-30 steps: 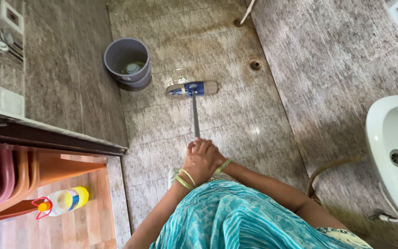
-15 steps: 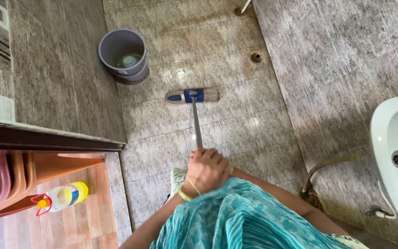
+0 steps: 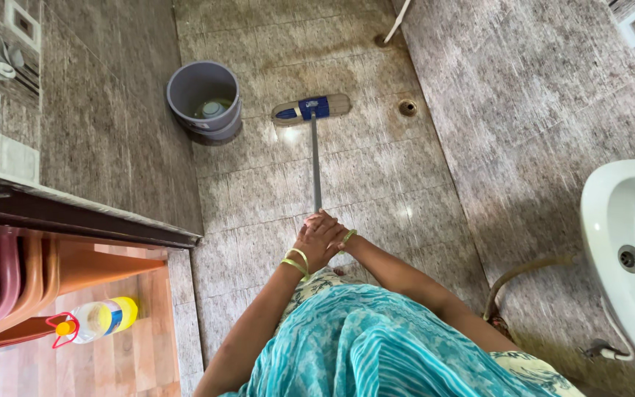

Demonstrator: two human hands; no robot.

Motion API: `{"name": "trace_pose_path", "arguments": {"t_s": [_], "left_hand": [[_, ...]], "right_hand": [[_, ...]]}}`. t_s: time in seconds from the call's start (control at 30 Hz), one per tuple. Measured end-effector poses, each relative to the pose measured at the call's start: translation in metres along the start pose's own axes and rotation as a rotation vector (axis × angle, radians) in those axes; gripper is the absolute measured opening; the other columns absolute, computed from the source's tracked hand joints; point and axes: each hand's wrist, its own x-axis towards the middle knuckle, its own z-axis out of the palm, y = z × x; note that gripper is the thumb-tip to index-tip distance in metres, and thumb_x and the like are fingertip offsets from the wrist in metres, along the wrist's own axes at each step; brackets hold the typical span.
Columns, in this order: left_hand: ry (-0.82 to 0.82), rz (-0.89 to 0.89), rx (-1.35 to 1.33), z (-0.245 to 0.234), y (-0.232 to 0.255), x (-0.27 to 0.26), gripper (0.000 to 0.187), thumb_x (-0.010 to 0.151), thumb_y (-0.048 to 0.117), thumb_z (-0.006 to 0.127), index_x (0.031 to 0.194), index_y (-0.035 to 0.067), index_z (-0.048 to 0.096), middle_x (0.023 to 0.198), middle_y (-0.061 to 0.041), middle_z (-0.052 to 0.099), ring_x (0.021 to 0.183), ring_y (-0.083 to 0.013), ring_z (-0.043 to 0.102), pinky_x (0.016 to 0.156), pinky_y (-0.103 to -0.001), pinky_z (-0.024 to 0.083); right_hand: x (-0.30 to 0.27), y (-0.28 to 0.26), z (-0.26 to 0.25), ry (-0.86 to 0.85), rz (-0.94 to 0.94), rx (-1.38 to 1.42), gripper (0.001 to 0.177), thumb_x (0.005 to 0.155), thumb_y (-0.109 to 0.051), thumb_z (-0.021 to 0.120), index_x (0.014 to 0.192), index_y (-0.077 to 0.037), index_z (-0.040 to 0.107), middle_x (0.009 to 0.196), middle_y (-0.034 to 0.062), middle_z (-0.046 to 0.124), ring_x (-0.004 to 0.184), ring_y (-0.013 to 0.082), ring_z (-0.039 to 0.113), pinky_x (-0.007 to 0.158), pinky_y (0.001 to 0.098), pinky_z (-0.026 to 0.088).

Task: The person mops a tiled bathroom floor using a blue flat mop. They move the mop back and forth across the floor, covering the area near a grey bucket and a white sink.

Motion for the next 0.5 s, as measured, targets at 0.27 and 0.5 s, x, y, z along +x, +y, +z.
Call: {"name": "trace_pose_path", "arguments": {"t_s": [0.27,0.5], "left_hand": [[0.068,0.031,0.112,-0.114,0.097,-0.033,0.037,0.094,0.043,0.061,0.109,0.011,0.073,0.12,-0.012,0.067,0.124,-0.0341,0.058,0.105,-0.052,0.043],[0.248,0.274,-0.008,-0.154,0.15,-0.058,0.029,0.086,0.037,0.07,0.084,0.009,0.071,0.091,-0.013,0.071,0.094,-0.0323,0.07,0.083,-0.047,0.054]], "right_hand": [[-0.054,-0.07,0.006,-0.05,0.193,0.597,0.043,0.106,-0.034,0.054,0.14,-0.008,0.049,0.138,0.0089,0.049,0.136,0.0209,0.046,0.134,0.0388,0.025],[-0.084,-0.142,-0.018,0.028,0.207,0.8,0.046,0.104,-0.035,0.053,0.139,-0.006,0.049,0.14,0.0108,0.05,0.136,0.023,0.045,0.13,0.0392,0.027]]}}
